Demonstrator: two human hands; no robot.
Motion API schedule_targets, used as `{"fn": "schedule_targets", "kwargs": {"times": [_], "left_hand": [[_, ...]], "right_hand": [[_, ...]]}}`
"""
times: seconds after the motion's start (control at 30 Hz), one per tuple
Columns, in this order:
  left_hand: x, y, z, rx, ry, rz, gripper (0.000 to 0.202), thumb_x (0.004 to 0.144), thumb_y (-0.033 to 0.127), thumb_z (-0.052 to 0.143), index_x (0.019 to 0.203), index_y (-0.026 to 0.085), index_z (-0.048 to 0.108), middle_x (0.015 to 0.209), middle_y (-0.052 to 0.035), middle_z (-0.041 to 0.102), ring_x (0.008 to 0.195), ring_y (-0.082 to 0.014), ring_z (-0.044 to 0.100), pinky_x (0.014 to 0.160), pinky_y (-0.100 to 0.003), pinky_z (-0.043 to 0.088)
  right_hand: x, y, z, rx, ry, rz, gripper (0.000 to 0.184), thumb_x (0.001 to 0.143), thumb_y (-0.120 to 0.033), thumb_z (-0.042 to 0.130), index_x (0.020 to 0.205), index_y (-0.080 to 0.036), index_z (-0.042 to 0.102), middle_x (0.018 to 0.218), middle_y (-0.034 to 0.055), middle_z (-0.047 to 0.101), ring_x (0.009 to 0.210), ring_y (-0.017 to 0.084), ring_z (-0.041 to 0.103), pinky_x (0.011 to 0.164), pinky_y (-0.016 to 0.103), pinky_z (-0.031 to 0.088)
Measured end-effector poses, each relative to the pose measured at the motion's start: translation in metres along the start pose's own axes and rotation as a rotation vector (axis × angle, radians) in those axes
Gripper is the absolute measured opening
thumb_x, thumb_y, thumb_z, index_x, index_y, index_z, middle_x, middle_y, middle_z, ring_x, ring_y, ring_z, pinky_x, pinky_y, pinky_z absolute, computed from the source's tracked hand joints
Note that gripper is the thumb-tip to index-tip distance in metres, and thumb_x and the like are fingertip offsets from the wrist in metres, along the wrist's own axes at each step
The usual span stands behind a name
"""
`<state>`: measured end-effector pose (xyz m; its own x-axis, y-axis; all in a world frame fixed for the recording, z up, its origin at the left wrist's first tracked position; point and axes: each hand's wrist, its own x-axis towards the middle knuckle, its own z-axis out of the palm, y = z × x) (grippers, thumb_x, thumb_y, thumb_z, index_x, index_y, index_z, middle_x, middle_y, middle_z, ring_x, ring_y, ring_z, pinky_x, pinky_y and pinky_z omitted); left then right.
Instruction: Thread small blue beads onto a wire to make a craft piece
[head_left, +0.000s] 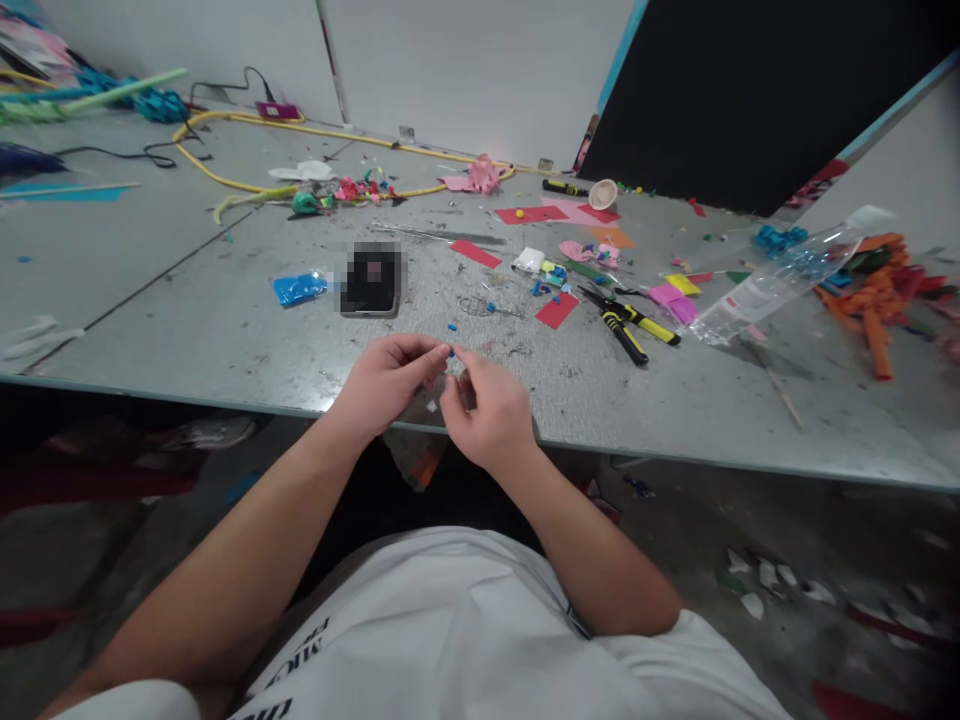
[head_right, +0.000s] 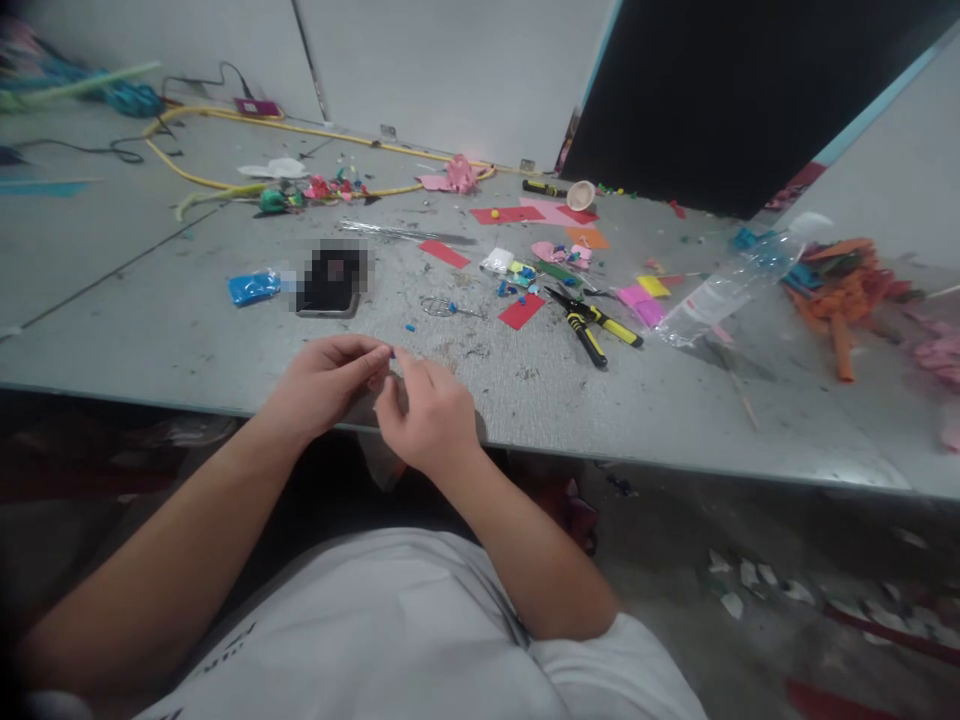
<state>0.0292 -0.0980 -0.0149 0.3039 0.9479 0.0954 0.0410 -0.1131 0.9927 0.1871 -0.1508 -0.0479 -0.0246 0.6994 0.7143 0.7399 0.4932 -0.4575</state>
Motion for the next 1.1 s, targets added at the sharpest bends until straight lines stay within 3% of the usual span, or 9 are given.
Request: {"fn": "schedule_targets", "kwargs": {"times": [0.23, 0.5, 0.77, 0.97, 1.1], "left_hand": [[0.000, -0.001, -0.001, 0.031, 0.024, -0.003, 0.033, 0.088, 0.050, 0.084, 0.080, 0.019, 0.078, 0.067, -0.0003, 0.065, 0.060, -0.0123, 0.055, 0.057, -0.026, 0.043], [0.002, -0.003, -0.001, -0.004, 0.018, -0.015, 0.032, 0.088, 0.048, 0.083, 0.080, 0.018, 0.078, 0.068, 0.0002, 0.063, 0.062, -0.0114, 0.053, 0.058, -0.024, 0.042], [0.002, -0.005, -0.001, -0.193, 0.010, -0.074, 0.029, 0.080, 0.045, 0.092, 0.081, 0.018, 0.082, 0.069, 0.0000, 0.064, 0.063, -0.0104, 0.054, 0.060, -0.022, 0.045], [0.001, -0.005, -0.002, -0.164, 0.010, -0.054, 0.027, 0.081, 0.044, 0.091, 0.087, 0.018, 0.083, 0.071, -0.0002, 0.065, 0.063, -0.0103, 0.054, 0.060, -0.022, 0.044], [-0.001, 0.000, 0.001, -0.061, 0.030, -0.033, 0.033, 0.079, 0.049, 0.090, 0.084, 0.017, 0.081, 0.071, -0.0011, 0.065, 0.063, -0.0116, 0.053, 0.059, -0.024, 0.044]], "right_hand": [[0.005, -0.001, -0.009, 0.219, -0.047, 0.127, 0.034, 0.101, -0.032, 0.052, 0.128, -0.016, 0.068, 0.080, 0.0024, 0.071, 0.068, 0.015, 0.063, 0.070, 0.031, 0.054], [0.003, 0.002, -0.004, 0.178, 0.032, -0.027, 0.033, 0.103, -0.026, 0.054, 0.129, -0.012, 0.069, 0.085, 0.0065, 0.075, 0.071, 0.017, 0.066, 0.071, 0.033, 0.056], [0.003, 0.001, -0.004, 0.140, 0.018, -0.033, 0.035, 0.104, -0.026, 0.053, 0.133, -0.014, 0.068, 0.086, 0.0078, 0.076, 0.075, 0.020, 0.069, 0.073, 0.035, 0.059], [0.003, 0.000, -0.008, 0.278, -0.026, 0.091, 0.031, 0.100, -0.028, 0.057, 0.127, -0.020, 0.071, 0.080, 0.0025, 0.072, 0.069, 0.016, 0.064, 0.071, 0.033, 0.056], [0.028, 0.010, -0.018, 0.422, -0.048, 0.249, 0.023, 0.094, -0.032, 0.065, 0.112, -0.021, 0.074, 0.074, -0.0013, 0.067, 0.063, 0.014, 0.061, 0.064, 0.031, 0.052]]}}
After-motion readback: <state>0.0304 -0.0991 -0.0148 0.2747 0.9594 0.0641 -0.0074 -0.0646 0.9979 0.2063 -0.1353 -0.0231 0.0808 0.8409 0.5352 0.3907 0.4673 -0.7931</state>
